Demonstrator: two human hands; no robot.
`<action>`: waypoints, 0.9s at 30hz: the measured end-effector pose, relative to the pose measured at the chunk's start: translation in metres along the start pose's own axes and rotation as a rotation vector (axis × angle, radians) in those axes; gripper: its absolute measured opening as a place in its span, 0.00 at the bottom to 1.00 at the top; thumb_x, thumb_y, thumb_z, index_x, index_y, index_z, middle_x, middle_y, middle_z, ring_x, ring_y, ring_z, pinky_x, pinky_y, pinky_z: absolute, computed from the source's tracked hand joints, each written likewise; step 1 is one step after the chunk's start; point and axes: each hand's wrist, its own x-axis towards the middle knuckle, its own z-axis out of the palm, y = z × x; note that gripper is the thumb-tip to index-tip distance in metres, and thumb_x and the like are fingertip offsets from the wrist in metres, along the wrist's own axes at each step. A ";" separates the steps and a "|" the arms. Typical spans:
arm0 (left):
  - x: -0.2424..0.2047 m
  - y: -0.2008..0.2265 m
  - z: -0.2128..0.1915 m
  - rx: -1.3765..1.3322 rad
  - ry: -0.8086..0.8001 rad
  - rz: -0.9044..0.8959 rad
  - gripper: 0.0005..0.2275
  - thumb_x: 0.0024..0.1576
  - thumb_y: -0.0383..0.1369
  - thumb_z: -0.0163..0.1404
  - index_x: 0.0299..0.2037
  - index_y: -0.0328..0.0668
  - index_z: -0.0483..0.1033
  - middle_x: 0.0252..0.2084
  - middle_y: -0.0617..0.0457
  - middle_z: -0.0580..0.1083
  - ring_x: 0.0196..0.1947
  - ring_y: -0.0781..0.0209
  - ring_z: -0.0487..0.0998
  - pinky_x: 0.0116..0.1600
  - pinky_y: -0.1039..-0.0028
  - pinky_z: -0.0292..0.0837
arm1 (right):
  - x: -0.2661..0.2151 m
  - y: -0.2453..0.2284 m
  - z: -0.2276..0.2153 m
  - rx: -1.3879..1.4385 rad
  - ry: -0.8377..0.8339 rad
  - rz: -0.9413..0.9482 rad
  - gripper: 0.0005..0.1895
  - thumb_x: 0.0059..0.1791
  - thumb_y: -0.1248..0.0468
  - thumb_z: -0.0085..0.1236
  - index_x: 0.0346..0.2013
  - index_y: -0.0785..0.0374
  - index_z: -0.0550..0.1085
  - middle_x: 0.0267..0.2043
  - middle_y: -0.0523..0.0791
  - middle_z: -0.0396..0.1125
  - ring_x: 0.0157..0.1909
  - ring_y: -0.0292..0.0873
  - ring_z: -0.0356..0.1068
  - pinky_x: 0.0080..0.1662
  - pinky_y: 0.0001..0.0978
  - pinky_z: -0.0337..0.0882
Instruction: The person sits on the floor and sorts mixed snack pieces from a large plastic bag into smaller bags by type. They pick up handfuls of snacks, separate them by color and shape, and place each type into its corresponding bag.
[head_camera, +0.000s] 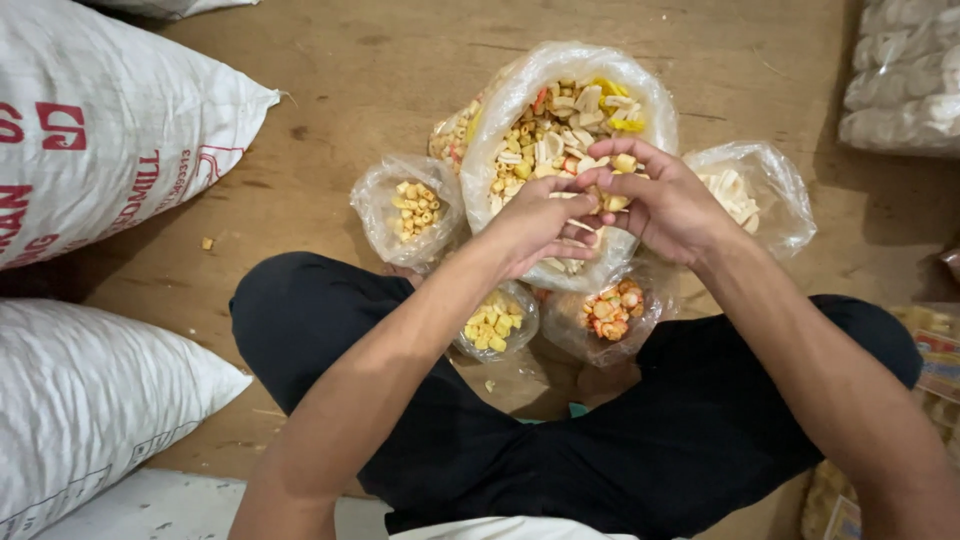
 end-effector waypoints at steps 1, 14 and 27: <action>0.000 -0.001 -0.001 0.001 0.003 -0.003 0.27 0.60 0.34 0.51 0.67 0.30 0.56 0.37 0.44 0.78 0.30 0.58 0.82 0.41 0.58 0.86 | 0.000 0.002 0.000 0.004 -0.001 0.002 0.20 0.51 0.72 0.52 0.58 0.60 0.68 0.44 0.49 0.75 0.39 0.40 0.77 0.34 0.23 0.78; -0.080 0.067 -0.019 1.135 0.314 0.290 0.22 0.56 0.38 0.53 0.61 0.45 0.70 0.36 0.43 0.82 0.41 0.38 0.83 0.45 0.47 0.79 | -0.005 -0.013 -0.010 0.083 0.073 -0.004 0.17 0.51 0.71 0.53 0.55 0.59 0.69 0.43 0.49 0.75 0.42 0.43 0.78 0.35 0.21 0.78; -0.064 0.058 -0.026 0.974 0.222 0.396 0.22 0.61 0.34 0.52 0.64 0.33 0.67 0.51 0.28 0.76 0.53 0.30 0.79 0.49 0.50 0.80 | -0.005 -0.007 -0.008 0.081 -0.062 0.036 0.19 0.51 0.70 0.53 0.57 0.62 0.67 0.44 0.50 0.75 0.42 0.45 0.79 0.33 0.20 0.77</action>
